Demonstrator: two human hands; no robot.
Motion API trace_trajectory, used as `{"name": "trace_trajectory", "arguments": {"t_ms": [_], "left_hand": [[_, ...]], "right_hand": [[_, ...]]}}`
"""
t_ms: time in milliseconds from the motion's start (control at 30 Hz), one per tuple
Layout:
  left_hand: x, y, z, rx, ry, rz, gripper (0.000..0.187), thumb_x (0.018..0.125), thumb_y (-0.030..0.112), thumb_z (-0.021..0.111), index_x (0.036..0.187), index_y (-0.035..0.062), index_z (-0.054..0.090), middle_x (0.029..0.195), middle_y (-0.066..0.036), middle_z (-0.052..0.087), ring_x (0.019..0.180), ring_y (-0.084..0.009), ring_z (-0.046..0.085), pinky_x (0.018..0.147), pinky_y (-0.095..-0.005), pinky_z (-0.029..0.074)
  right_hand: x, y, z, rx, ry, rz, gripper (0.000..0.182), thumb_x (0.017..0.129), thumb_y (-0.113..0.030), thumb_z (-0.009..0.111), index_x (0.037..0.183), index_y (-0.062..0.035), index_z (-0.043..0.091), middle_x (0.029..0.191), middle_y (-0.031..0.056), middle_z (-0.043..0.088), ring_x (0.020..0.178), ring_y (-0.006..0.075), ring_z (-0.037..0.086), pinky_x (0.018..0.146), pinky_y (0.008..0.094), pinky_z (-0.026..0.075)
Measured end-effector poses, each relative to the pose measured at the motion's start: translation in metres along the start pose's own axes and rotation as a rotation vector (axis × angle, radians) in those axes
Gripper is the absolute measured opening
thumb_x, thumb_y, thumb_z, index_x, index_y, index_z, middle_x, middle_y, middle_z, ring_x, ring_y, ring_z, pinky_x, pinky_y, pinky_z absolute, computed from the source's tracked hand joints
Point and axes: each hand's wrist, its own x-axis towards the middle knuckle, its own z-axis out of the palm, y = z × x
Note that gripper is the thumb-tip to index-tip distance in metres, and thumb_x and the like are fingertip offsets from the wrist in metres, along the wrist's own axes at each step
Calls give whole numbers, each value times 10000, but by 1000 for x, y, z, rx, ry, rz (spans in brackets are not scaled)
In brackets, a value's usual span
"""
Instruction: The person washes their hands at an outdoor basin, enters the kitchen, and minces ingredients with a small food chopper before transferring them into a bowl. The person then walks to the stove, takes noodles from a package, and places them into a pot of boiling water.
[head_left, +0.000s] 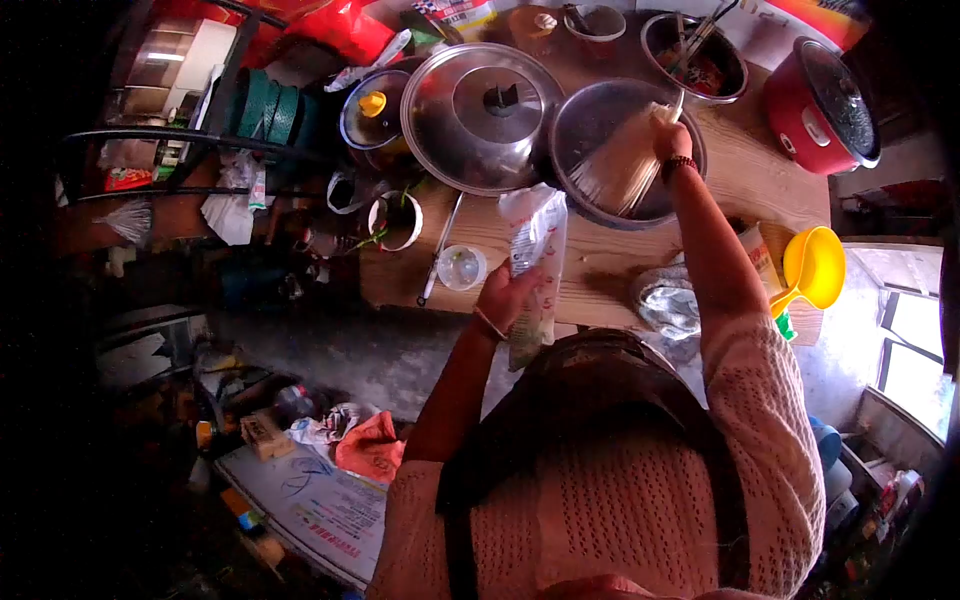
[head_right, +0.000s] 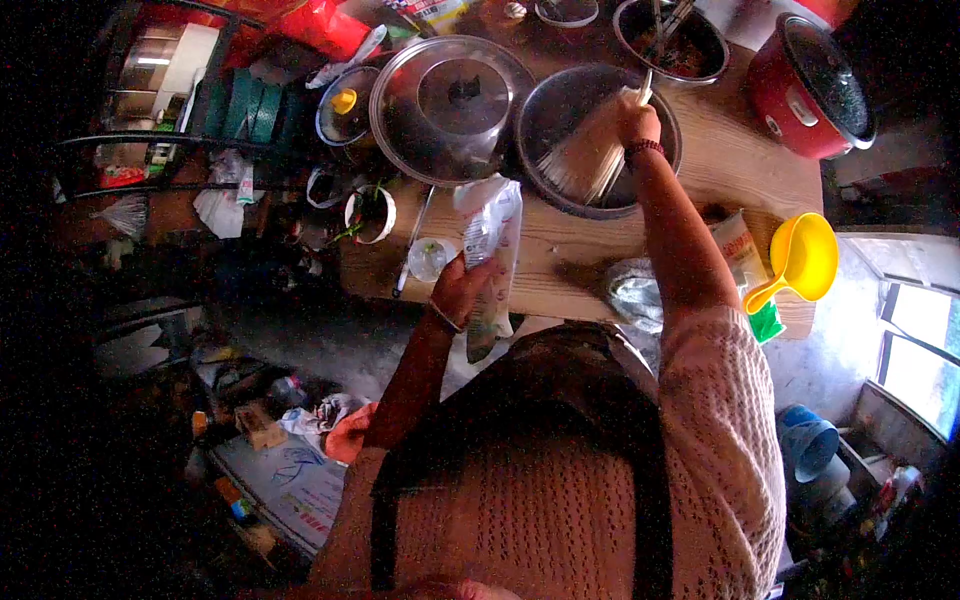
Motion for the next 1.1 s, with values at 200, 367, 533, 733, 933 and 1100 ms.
{"name": "trace_trajectory", "arguments": {"t_ms": [200, 367, 533, 733, 933, 1100], "left_hand": [[0, -7, -7, 84, 31, 134, 300, 897, 112, 564, 1176, 5, 533, 1009, -42, 630, 903, -129, 596, 826, -278, 470], [18, -36, -27, 233, 161, 192, 341, 853, 118, 618, 1162, 11, 523, 1007, -55, 632, 867, -125, 601, 771, -281, 484], [54, -92, -63, 496, 408, 234, 601, 774, 319, 716, 1207, -4, 454, 1009, -147, 629, 886, -258, 619, 785, -350, 489], [76, -101, -54, 433, 408, 99, 948, 725, 384, 748, 1380, -64, 229, 1269, -272, 473, 1161, -381, 486, 960, -414, 402], [83, -108, -51, 914, 425, 264, 954, 712, 346, 748, 1391, -61, 215, 1401, -307, 296, 1309, -406, 301, 1086, -423, 259], [81, -104, -42, 1082, 404, 279, 1013, 683, 343, 761, 1413, -43, 175, 1408, -303, 287, 1316, -411, 289, 1096, -419, 250]], "right_hand": [[-57, -25, -45, -188, 178, -348, 764, 702, -423, 735, 1262, 7, 442, 1148, 235, 579, 1057, 379, 561, 910, 397, 461], [-99, -31, -99, -148, -4, -401, 535, 762, -338, 691, 1156, -7, 543, 1051, 181, 628, 965, 332, 604, 843, 398, 486], [-161, 63, -105, -133, 31, -585, 273, 796, -240, 658, 967, -29, 637, 929, 158, 654, 852, 288, 638, 730, 364, 508], [-293, 119, -127, -19, -77, -90, 206, 755, -155, 669, 919, -33, 646, 872, 161, 654, 739, 273, 653, 680, 337, 514], [-285, 188, -187, -216, 343, 2, 161, 787, -135, 599, 907, -31, 626, 921, 193, 627, 888, 364, 593, 792, 410, 480], [-245, 245, -224, -654, 399, -22, 587, 725, -250, 692, 1227, -34, 479, 1295, 171, 496, 1190, 347, 453, 1010, 449, 353]]}}
